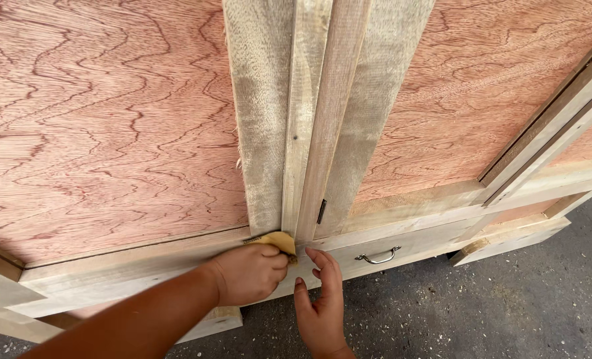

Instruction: The person sands a wooden cabinet with sandpaper, rubbing the door panels, frame edges, top rail, and side surfaces by hand. They work around the cabinet, sanding the arched door panels, the top edge, the side panel, and the trim around the door opening, then sand the lower drawer area.

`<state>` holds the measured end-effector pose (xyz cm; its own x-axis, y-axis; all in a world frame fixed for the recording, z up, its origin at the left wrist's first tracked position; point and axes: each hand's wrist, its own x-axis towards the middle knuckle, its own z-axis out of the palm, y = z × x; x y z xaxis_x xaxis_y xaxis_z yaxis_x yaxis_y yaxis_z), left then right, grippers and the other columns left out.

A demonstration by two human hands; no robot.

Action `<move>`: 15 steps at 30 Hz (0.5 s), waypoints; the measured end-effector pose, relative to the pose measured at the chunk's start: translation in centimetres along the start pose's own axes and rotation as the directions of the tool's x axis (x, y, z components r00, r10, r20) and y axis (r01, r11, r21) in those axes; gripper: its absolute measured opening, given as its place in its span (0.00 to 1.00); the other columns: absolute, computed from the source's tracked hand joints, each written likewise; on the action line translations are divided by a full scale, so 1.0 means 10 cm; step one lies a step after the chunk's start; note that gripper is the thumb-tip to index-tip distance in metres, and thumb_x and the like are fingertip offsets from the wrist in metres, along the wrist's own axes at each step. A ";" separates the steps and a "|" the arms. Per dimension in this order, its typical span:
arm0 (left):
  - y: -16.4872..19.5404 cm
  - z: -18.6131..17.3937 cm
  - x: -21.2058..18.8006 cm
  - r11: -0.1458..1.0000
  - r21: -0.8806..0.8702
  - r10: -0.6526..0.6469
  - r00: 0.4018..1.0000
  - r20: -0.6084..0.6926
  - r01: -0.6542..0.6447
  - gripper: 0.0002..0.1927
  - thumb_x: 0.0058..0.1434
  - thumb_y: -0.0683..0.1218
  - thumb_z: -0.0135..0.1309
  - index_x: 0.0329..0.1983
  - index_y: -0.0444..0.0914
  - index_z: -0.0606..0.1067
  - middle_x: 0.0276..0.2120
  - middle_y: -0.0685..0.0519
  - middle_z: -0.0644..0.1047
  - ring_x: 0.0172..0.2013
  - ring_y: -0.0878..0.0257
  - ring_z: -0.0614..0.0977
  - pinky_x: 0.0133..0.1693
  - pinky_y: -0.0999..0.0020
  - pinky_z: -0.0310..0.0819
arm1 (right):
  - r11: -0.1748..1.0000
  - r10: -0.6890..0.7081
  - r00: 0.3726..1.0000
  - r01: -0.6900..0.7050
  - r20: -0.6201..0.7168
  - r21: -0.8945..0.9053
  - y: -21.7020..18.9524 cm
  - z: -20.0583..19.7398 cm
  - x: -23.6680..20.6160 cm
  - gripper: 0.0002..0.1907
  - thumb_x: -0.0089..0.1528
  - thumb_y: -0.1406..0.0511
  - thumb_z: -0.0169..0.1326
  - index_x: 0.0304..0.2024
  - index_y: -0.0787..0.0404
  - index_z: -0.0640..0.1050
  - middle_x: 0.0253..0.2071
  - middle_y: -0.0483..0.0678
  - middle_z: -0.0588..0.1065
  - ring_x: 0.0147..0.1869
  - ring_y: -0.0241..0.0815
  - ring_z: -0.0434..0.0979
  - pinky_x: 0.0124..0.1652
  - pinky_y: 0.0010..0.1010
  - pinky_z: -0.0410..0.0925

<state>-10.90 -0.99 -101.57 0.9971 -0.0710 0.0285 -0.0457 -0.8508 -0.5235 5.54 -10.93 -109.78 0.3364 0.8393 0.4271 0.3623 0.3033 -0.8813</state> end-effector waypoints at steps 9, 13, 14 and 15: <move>-0.48 -0.78 -0.23 0.991 0.103 -0.077 0.993 -0.090 0.086 0.07 0.49 0.45 0.54 0.27 0.42 0.81 0.36 0.60 0.77 0.45 0.62 0.76 0.52 0.67 0.68 | 0.996 0.082 0.994 -0.085 0.077 0.038 0.25 0.07 -0.07 0.24 0.58 0.75 0.54 0.57 0.62 0.74 0.58 0.48 0.73 0.61 0.42 0.73 0.57 0.34 0.66; -0.53 -0.83 -0.16 0.994 0.109 0.017 0.999 -0.035 -0.013 0.05 0.49 0.44 0.53 0.24 0.43 0.80 0.35 0.60 0.76 0.45 0.61 0.75 0.51 0.66 0.69 | 0.955 0.140 0.982 -0.167 0.124 0.244 0.43 0.14 -0.06 0.19 0.61 0.74 0.54 0.55 0.64 0.76 0.54 0.47 0.78 0.56 0.39 0.78 0.55 0.30 0.69; -0.50 -0.80 -0.12 0.997 0.077 0.016 0.999 -0.041 -0.013 0.05 0.50 0.44 0.54 0.25 0.42 0.80 0.35 0.59 0.75 0.45 0.61 0.75 0.50 0.67 0.69 | 0.947 0.155 0.980 -0.183 0.122 0.265 0.46 0.14 -0.05 0.18 0.62 0.74 0.54 0.55 0.65 0.76 0.52 0.47 0.79 0.55 0.38 0.78 0.55 0.29 0.70; -0.47 -0.77 -0.09 0.999 0.043 0.016 0.999 -0.045 -0.014 0.05 0.50 0.45 0.54 0.26 0.42 0.80 0.35 0.58 0.75 0.44 0.60 0.75 0.49 0.67 0.69 | 0.936 0.172 0.978 -0.200 0.121 0.288 0.49 0.14 -0.05 0.18 0.62 0.74 0.54 0.55 0.65 0.77 0.51 0.47 0.79 0.54 0.38 0.78 0.54 0.28 0.70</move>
<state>-12.02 -1.00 -92.58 0.9924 -0.1082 0.0582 -0.0572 -0.8263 -0.5603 5.97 -9.20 -114.57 0.2861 0.9272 0.2415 0.0215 0.2458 -0.9691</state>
